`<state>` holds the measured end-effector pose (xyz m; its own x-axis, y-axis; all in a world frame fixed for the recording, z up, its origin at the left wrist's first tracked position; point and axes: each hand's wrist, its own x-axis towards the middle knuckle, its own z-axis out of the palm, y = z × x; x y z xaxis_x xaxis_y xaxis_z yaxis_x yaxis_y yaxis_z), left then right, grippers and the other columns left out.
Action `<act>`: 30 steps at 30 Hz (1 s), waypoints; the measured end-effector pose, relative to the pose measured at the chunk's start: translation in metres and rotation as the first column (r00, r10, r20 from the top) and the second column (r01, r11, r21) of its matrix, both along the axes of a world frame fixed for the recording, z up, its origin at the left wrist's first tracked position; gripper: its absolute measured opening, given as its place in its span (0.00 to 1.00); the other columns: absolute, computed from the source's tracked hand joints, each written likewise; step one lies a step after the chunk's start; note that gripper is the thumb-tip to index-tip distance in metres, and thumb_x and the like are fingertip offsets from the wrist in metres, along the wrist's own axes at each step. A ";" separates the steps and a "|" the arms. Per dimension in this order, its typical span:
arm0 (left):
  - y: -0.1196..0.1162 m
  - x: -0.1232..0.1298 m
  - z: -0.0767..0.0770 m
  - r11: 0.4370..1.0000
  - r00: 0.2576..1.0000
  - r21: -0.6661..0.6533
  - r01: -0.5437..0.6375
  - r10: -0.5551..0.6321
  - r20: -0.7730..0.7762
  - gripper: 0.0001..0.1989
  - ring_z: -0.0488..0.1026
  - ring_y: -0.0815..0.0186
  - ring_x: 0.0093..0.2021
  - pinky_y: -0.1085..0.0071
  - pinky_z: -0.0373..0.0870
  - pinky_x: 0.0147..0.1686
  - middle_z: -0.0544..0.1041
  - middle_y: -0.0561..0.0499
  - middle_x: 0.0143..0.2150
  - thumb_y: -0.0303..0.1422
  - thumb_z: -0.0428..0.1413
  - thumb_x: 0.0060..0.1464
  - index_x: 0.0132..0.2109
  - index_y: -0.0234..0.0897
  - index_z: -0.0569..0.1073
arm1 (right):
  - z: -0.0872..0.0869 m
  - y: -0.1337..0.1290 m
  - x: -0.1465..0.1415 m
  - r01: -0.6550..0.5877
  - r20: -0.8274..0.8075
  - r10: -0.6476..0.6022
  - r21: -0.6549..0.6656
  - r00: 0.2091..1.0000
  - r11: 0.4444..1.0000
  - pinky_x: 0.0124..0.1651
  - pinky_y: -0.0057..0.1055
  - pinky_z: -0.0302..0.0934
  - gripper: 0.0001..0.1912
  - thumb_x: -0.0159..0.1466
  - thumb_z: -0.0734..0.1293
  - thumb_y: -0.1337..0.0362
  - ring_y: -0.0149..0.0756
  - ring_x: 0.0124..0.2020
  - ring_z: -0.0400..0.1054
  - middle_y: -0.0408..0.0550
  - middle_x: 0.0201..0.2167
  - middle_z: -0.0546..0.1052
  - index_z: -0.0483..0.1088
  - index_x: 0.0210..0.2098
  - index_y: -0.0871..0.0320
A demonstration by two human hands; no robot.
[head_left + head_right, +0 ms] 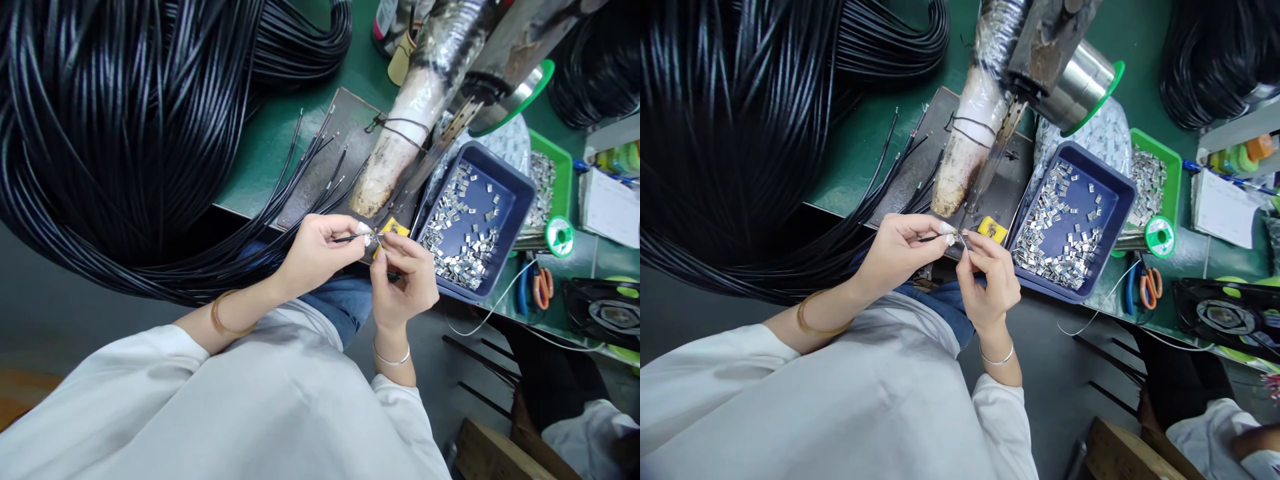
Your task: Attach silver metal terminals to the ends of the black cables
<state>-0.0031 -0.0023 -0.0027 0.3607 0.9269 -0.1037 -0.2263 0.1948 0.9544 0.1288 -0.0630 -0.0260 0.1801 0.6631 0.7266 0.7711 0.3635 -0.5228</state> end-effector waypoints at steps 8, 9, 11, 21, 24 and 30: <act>-0.002 0.001 0.000 0.999 0.999 0.021 -0.036 0.037 -0.013 0.05 0.72 0.73 0.28 0.79 0.71 0.29 0.78 0.52 0.28 0.31 0.62 0.48 0.31 0.32 0.78 | 0.005 0.000 -0.001 0.001 0.014 0.000 -0.027 1.000 1.000 0.42 0.39 0.79 0.11 0.60 0.70 0.72 0.38 0.44 0.78 0.46 0.46 0.80 0.72 0.40 0.52; -0.001 0.001 0.000 0.999 0.999 0.017 -0.034 0.034 -0.020 0.05 0.71 0.73 0.28 0.79 0.70 0.28 0.77 0.52 0.27 0.31 0.62 0.48 0.30 0.32 0.78 | 0.005 0.000 -0.001 0.000 0.010 0.000 -0.029 1.000 1.000 0.42 0.38 0.79 0.11 0.60 0.70 0.72 0.38 0.44 0.78 0.46 0.46 0.80 0.72 0.40 0.52; -0.001 0.000 0.001 1.000 0.999 0.010 -0.015 0.016 -0.041 0.05 0.70 0.73 0.26 0.79 0.68 0.26 0.75 0.53 0.25 0.31 0.62 0.48 0.30 0.32 0.78 | 0.006 -0.001 -0.002 0.008 0.010 -0.007 -0.028 1.000 1.000 0.40 0.37 0.78 0.11 0.60 0.71 0.72 0.36 0.42 0.78 0.45 0.45 0.80 0.71 0.39 0.52; -0.002 -0.001 0.000 0.999 0.996 0.034 0.030 -0.027 -0.080 0.05 0.56 0.77 0.20 0.79 0.52 0.19 0.66 0.56 0.21 0.30 0.61 0.50 0.29 0.32 0.74 | 0.009 0.000 -0.001 0.049 0.037 -0.048 -0.041 0.998 0.998 0.38 0.32 0.76 0.12 0.59 0.72 0.73 0.33 0.39 0.78 0.44 0.42 0.81 0.74 0.39 0.52; -0.003 -0.001 0.002 0.998 0.997 0.046 0.039 -0.036 -0.073 0.06 0.56 0.77 0.21 0.79 0.51 0.19 0.67 0.56 0.22 0.31 0.61 0.50 0.30 0.32 0.74 | 0.011 -0.001 -0.003 0.051 0.026 -0.050 -0.038 0.998 0.998 0.39 0.32 0.77 0.12 0.58 0.72 0.73 0.33 0.40 0.78 0.44 0.42 0.81 0.74 0.39 0.52; -0.003 -0.003 -0.001 0.994 0.996 0.080 0.074 -0.069 -0.061 0.05 0.52 0.78 0.20 0.79 0.48 0.19 0.62 0.58 0.21 0.30 0.60 0.52 0.31 0.32 0.76 | 0.008 -0.003 -0.003 0.034 -0.003 -0.034 -0.017 0.999 0.999 0.37 0.30 0.77 0.10 0.59 0.71 0.73 0.33 0.37 0.78 0.45 0.42 0.81 0.70 0.37 0.54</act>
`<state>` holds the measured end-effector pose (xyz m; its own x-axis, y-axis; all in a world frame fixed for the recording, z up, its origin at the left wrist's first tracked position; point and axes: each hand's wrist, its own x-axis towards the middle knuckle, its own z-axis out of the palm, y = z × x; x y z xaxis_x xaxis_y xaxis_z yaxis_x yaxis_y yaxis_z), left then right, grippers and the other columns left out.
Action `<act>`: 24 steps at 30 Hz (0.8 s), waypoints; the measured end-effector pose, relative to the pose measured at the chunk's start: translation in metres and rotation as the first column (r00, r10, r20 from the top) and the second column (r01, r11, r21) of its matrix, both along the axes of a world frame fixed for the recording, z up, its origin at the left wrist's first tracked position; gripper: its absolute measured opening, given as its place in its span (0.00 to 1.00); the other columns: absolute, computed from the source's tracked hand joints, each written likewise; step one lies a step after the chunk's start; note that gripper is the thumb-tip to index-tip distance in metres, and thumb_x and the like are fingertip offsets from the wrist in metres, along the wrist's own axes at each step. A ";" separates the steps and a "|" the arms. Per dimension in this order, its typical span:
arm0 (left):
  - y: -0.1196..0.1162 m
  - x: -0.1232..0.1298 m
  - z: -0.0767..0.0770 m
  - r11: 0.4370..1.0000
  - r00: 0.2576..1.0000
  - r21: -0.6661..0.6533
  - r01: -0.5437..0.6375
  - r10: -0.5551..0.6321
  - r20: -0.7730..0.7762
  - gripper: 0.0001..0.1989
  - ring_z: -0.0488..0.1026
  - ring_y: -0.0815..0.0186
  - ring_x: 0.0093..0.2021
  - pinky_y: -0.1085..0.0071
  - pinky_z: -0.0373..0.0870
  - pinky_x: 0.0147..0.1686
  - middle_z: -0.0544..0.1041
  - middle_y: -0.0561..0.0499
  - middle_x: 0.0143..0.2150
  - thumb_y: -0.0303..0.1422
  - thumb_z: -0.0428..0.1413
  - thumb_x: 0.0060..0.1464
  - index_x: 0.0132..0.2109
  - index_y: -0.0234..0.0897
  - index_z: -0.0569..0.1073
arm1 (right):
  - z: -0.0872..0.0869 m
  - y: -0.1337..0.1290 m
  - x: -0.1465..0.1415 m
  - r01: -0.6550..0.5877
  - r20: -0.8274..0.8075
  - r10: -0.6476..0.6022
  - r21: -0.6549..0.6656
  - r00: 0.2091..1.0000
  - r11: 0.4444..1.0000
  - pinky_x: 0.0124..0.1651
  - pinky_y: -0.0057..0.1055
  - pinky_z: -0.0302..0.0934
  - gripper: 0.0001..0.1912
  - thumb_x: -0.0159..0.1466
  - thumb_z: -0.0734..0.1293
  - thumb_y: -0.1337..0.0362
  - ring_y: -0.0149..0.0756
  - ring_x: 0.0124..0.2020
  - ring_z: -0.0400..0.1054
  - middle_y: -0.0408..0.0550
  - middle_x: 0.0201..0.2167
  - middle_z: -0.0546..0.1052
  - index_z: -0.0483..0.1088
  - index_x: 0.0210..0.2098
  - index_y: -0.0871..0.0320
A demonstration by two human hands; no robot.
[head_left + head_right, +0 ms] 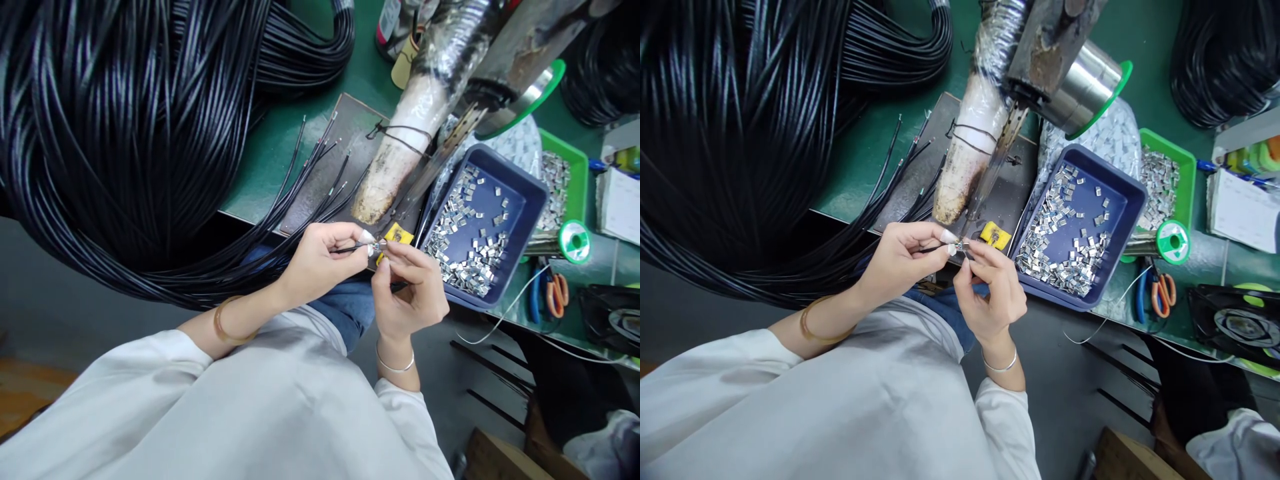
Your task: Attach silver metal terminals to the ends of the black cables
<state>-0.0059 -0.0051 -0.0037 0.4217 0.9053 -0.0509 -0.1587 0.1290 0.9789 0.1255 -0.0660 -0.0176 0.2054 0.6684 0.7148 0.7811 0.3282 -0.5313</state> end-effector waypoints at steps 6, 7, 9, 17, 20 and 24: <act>0.002 0.000 0.002 0.999 0.999 -0.034 -0.001 0.002 0.032 0.05 0.53 0.78 0.21 0.80 0.49 0.19 0.61 0.59 0.20 0.29 0.60 0.50 0.29 0.31 0.75 | 0.000 -0.001 0.001 -0.015 0.015 0.015 0.005 1.000 1.000 0.36 0.27 0.76 0.09 0.59 0.70 0.74 0.32 0.39 0.79 0.48 0.42 0.81 0.71 0.38 0.57; 0.003 0.001 0.003 0.999 0.999 -0.045 -0.006 0.008 0.043 0.05 0.52 0.79 0.20 0.80 0.49 0.19 0.61 0.60 0.19 0.28 0.60 0.49 0.29 0.30 0.74 | 0.000 -0.001 0.001 -0.013 0.028 0.012 0.009 1.000 1.000 0.37 0.27 0.76 0.10 0.59 0.71 0.74 0.32 0.39 0.79 0.48 0.42 0.81 0.71 0.38 0.57; 0.004 0.001 0.005 0.998 0.998 -0.068 -0.015 0.019 0.055 0.05 0.54 0.79 0.20 0.81 0.52 0.20 0.62 0.59 0.19 0.28 0.60 0.49 0.28 0.30 0.75 | 0.000 0.000 0.001 -0.007 0.051 0.007 0.004 0.999 1.000 0.38 0.27 0.76 0.10 0.59 0.71 0.74 0.32 0.39 0.78 0.48 0.42 0.82 0.71 0.37 0.57; 0.004 0.001 0.006 0.996 0.998 -0.069 -0.059 0.060 0.021 0.05 0.70 0.73 0.26 0.79 0.67 0.27 0.76 0.53 0.24 0.30 0.61 0.48 0.30 0.31 0.80 | 0.004 0.001 -0.001 -0.001 0.053 0.001 -0.003 0.999 1.000 0.39 0.29 0.77 0.09 0.60 0.70 0.74 0.32 0.39 0.79 0.46 0.43 0.81 0.69 0.37 0.56; 0.005 0.000 0.006 0.997 0.998 -0.051 -0.065 0.066 0.010 0.05 0.72 0.72 0.27 0.79 0.69 0.28 0.79 0.52 0.27 0.29 0.62 0.47 0.30 0.32 0.81 | 0.004 0.001 -0.001 -0.007 0.053 0.007 -0.014 0.999 1.000 0.39 0.30 0.77 0.09 0.60 0.70 0.74 0.32 0.39 0.79 0.46 0.44 0.81 0.69 0.36 0.55; 0.006 -0.002 0.005 0.997 0.998 -0.047 -0.064 0.065 0.011 0.04 0.73 0.72 0.28 0.78 0.71 0.30 0.80 0.52 0.27 0.28 0.62 0.47 0.30 0.32 0.82 | 0.003 0.001 0.000 -0.027 0.060 0.029 -0.025 0.998 0.999 0.40 0.28 0.77 0.09 0.60 0.69 0.74 0.32 0.40 0.79 0.47 0.44 0.81 0.68 0.36 0.55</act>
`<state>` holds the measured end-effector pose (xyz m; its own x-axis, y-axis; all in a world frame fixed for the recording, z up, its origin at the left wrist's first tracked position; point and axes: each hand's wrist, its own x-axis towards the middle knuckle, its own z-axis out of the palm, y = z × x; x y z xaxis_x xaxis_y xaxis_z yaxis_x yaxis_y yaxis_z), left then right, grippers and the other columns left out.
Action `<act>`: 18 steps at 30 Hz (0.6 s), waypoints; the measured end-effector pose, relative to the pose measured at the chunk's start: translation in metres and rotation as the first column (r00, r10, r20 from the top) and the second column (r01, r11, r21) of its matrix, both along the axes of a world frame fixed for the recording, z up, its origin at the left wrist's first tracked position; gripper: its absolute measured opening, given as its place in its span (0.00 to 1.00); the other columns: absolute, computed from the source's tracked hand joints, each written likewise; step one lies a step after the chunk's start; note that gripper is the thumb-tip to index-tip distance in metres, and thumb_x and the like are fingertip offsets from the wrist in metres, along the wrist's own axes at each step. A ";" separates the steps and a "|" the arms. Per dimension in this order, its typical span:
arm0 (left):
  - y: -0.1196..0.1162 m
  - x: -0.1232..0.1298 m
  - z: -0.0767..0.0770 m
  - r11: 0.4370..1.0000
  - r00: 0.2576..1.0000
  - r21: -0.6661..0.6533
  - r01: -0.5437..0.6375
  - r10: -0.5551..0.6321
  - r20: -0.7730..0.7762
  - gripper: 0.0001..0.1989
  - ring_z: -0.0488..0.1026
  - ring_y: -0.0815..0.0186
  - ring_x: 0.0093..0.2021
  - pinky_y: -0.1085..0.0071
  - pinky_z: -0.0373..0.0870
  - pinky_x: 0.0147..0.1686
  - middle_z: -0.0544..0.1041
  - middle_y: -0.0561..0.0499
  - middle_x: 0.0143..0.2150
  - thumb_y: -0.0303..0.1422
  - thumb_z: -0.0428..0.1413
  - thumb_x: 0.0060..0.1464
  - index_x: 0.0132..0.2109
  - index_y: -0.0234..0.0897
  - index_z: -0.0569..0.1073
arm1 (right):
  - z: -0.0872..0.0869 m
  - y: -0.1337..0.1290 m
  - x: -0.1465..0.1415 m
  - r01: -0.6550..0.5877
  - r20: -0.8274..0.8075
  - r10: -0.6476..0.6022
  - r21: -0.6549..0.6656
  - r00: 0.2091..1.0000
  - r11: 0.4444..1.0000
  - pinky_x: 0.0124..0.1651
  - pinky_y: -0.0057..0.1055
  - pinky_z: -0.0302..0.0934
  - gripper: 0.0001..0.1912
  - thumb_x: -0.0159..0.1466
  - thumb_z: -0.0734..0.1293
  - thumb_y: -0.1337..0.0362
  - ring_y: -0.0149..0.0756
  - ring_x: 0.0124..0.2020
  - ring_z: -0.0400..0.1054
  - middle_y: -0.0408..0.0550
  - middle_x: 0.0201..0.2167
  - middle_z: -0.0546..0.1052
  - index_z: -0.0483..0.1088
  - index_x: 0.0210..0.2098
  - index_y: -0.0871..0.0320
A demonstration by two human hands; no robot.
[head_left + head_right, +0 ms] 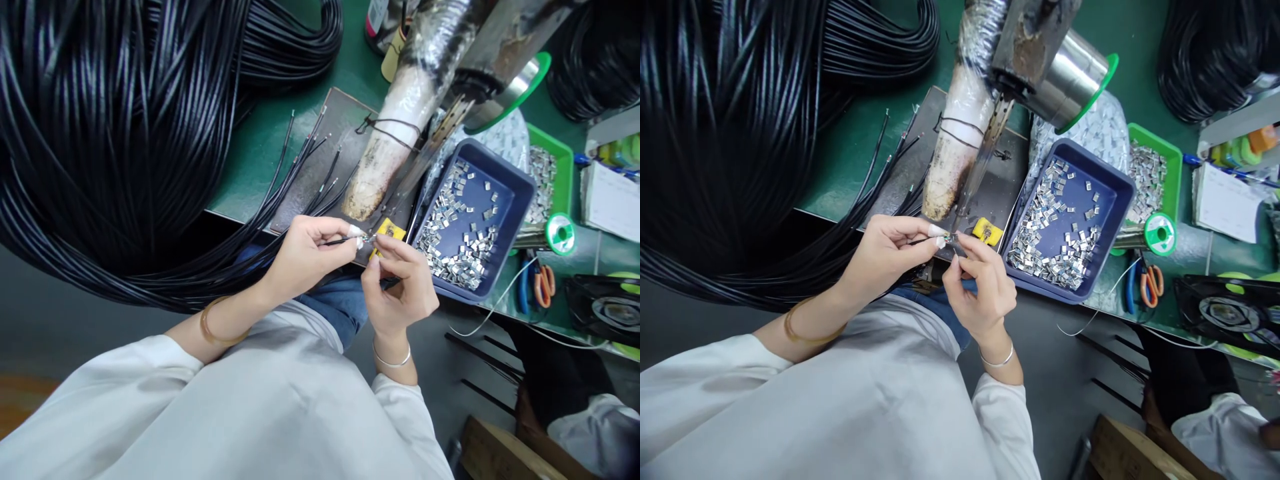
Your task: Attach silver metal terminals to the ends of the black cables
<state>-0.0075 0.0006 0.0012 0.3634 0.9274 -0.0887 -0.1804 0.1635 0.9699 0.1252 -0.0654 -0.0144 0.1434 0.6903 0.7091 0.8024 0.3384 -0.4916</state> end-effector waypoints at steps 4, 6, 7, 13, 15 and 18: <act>0.000 0.000 -0.002 1.000 1.000 0.013 0.000 0.000 -0.023 0.04 0.72 0.73 0.26 0.80 0.68 0.28 0.80 0.52 0.27 0.27 0.61 0.47 0.30 0.32 0.82 | -0.002 -0.001 0.002 -0.008 0.014 0.008 -0.002 1.000 1.000 0.38 0.26 0.76 0.10 0.60 0.69 0.75 0.31 0.40 0.78 0.47 0.44 0.81 0.68 0.37 0.55; -0.001 0.000 -0.002 1.000 0.999 0.008 -0.002 0.003 -0.034 0.04 0.71 0.74 0.26 0.80 0.68 0.28 0.80 0.52 0.27 0.27 0.61 0.47 0.30 0.32 0.81 | -0.002 -0.001 0.002 -0.018 -0.001 0.018 -0.002 1.000 1.000 0.39 0.26 0.76 0.11 0.59 0.70 0.76 0.31 0.40 0.78 0.48 0.44 0.81 0.68 0.37 0.56; -0.001 0.000 -0.002 1.000 0.999 0.005 -0.004 0.004 -0.037 0.04 0.71 0.74 0.26 0.80 0.68 0.28 0.80 0.52 0.27 0.27 0.61 0.47 0.30 0.32 0.81 | -0.002 -0.001 0.003 -0.022 -0.011 0.022 -0.006 1.000 1.000 0.39 0.26 0.76 0.11 0.59 0.70 0.76 0.31 0.40 0.78 0.49 0.44 0.81 0.68 0.37 0.56; -0.001 0.001 0.001 1.000 1.000 -0.005 -0.016 0.016 -0.022 0.03 0.73 0.73 0.27 0.80 0.70 0.29 0.81 0.52 0.28 0.27 0.62 0.47 0.30 0.32 0.81 | 0.000 -0.001 0.002 -0.001 -0.008 0.001 -0.028 1.000 1.000 0.36 0.25 0.75 0.10 0.60 0.70 0.74 0.31 0.40 0.79 0.47 0.44 0.81 0.69 0.37 0.55; -0.001 0.001 0.004 1.000 1.000 -0.008 -0.020 0.020 -0.024 0.03 0.73 0.73 0.27 0.80 0.70 0.29 0.81 0.51 0.28 0.27 0.62 0.47 0.30 0.32 0.81 | 0.001 0.000 0.001 0.007 -0.007 -0.007 -0.019 1.000 1.000 0.37 0.26 0.76 0.10 0.60 0.69 0.74 0.31 0.40 0.79 0.46 0.44 0.81 0.69 0.37 0.55; -0.001 0.001 0.006 1.000 0.998 -0.011 -0.025 0.024 -0.050 0.03 0.74 0.72 0.27 0.80 0.69 0.28 0.81 0.51 0.28 0.28 0.62 0.46 0.30 0.32 0.81 | 0.001 0.000 0.000 0.005 -0.017 -0.005 -0.005 1.000 1.000 0.40 0.27 0.77 0.09 0.61 0.69 0.74 0.32 0.40 0.79 0.46 0.44 0.81 0.68 0.37 0.55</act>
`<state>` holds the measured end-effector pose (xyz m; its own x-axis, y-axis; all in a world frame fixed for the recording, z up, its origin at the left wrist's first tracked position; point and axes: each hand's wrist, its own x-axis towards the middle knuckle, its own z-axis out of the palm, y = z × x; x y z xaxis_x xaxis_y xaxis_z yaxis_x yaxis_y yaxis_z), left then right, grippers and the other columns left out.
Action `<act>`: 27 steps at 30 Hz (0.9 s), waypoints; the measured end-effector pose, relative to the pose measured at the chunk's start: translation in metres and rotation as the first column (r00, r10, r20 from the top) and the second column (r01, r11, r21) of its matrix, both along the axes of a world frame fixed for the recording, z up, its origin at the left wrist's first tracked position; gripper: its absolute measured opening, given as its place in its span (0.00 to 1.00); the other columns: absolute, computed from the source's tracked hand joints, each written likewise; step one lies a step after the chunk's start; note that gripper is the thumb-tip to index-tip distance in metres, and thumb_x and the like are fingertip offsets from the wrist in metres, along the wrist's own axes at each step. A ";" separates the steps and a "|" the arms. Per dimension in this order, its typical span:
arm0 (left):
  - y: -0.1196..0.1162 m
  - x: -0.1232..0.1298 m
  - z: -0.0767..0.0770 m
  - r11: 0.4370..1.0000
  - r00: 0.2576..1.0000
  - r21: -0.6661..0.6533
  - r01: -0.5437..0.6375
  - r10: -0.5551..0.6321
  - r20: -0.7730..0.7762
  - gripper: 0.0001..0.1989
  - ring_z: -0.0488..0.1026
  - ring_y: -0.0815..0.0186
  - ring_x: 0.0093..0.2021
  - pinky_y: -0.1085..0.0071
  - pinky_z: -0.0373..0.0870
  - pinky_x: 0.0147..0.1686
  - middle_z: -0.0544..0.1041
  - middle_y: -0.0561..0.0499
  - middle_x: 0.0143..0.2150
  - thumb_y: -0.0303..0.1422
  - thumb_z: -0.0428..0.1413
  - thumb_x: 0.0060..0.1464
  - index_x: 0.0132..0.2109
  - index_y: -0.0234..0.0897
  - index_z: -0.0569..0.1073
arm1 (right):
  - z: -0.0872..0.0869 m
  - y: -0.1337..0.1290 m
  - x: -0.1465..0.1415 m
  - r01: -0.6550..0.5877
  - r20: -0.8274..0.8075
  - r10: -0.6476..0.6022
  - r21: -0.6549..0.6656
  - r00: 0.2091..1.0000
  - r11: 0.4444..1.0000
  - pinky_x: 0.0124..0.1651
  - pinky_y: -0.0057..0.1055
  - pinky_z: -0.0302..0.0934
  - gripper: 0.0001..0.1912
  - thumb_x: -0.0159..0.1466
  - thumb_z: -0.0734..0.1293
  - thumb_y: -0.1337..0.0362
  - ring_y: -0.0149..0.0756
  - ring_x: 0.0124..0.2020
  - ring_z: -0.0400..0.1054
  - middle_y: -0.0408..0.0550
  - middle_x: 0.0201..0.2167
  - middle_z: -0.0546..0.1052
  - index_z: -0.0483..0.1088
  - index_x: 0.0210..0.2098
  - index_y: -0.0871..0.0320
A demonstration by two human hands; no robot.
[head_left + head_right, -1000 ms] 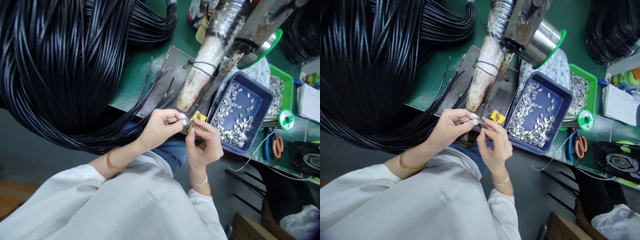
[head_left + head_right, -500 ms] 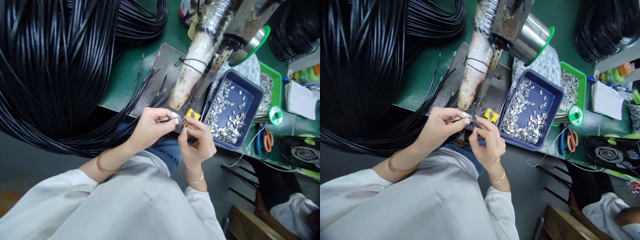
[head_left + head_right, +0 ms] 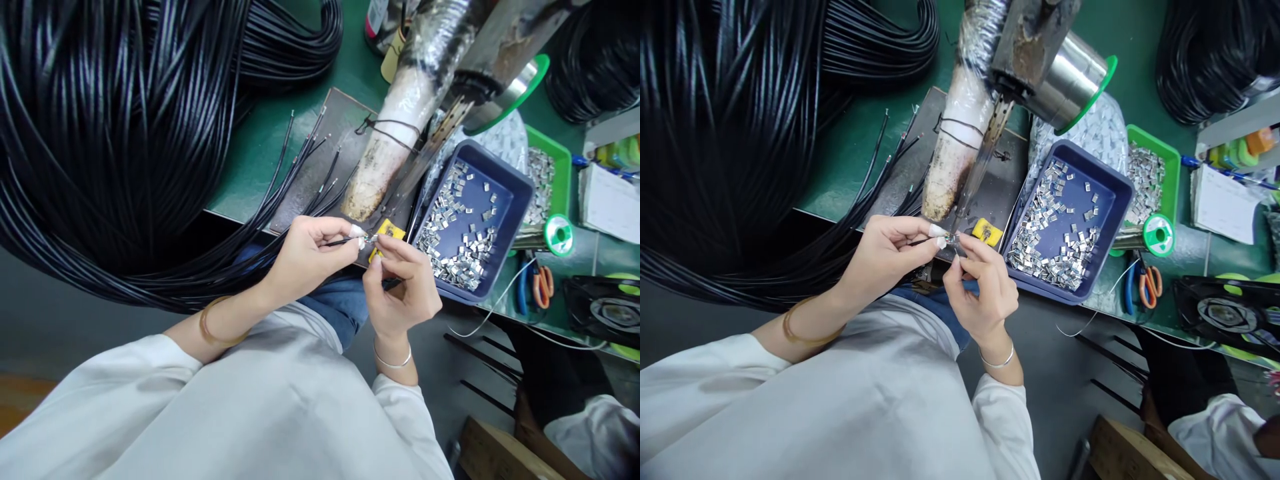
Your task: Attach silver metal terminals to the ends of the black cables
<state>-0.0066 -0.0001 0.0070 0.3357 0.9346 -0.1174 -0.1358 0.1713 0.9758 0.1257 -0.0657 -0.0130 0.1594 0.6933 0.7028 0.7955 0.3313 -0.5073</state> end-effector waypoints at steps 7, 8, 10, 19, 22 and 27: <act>0.000 -0.002 -0.002 1.000 0.998 -0.009 0.017 -0.017 -0.055 0.04 0.71 0.73 0.25 0.80 0.66 0.24 0.80 0.51 0.27 0.29 0.62 0.47 0.30 0.32 0.81 | -0.002 -0.001 0.001 -0.023 -0.004 0.023 -0.021 1.000 1.000 0.38 0.25 0.75 0.10 0.60 0.69 0.75 0.30 0.40 0.78 0.47 0.43 0.81 0.68 0.37 0.56; 0.000 -0.001 -0.003 1.000 0.999 -0.003 0.017 -0.017 -0.051 0.04 0.71 0.73 0.26 0.80 0.66 0.24 0.80 0.50 0.27 0.29 0.62 0.47 0.30 0.32 0.81 | -0.002 -0.001 0.002 -0.024 -0.004 0.024 -0.026 1.000 0.999 0.38 0.25 0.75 0.10 0.60 0.69 0.75 0.30 0.40 0.78 0.47 0.43 0.81 0.68 0.37 0.56; 0.000 0.000 -0.003 1.000 0.999 0.015 0.007 -0.006 -0.042 0.04 0.71 0.73 0.26 0.80 0.66 0.25 0.79 0.51 0.27 0.28 0.62 0.47 0.29 0.32 0.81 | -0.001 0.000 0.002 -0.014 0.011 0.014 -0.040 1.000 0.999 0.37 0.25 0.75 0.09 0.60 0.69 0.74 0.30 0.39 0.78 0.46 0.43 0.81 0.69 0.37 0.55; -0.004 -0.001 -0.005 0.989 0.994 0.146 -0.027 0.042 -0.099 0.05 0.52 0.78 0.19 0.79 0.49 0.17 0.64 0.57 0.19 0.30 0.60 0.51 0.30 0.33 0.79 | 0.006 0.003 0.002 -0.005 0.073 0.008 -0.043 0.997 0.999 0.36 0.24 0.75 0.13 0.58 0.72 0.76 0.31 0.40 0.78 0.45 0.44 0.81 0.73 0.40 0.54; -0.005 -0.005 -0.011 0.981 0.990 0.195 0.010 0.018 -0.139 0.07 0.50 0.77 0.20 0.78 0.47 0.18 0.60 0.58 0.18 0.31 0.59 0.54 0.30 0.33 0.79 | 0.005 0.002 0.001 -0.029 0.065 0.032 -0.039 0.997 0.999 0.39 0.25 0.76 0.12 0.58 0.72 0.76 0.31 0.40 0.78 0.47 0.44 0.81 0.72 0.38 0.55; -0.006 -0.007 -0.014 0.986 0.993 0.154 0.062 -0.046 -0.107 0.06 0.51 0.77 0.20 0.78 0.47 0.18 0.60 0.58 0.19 0.30 0.59 0.53 0.32 0.32 0.79 | 0.003 0.000 0.004 -0.030 0.033 0.033 -0.074 0.999 0.997 0.37 0.25 0.75 0.10 0.60 0.70 0.74 0.30 0.39 0.78 0.46 0.42 0.82 0.70 0.38 0.55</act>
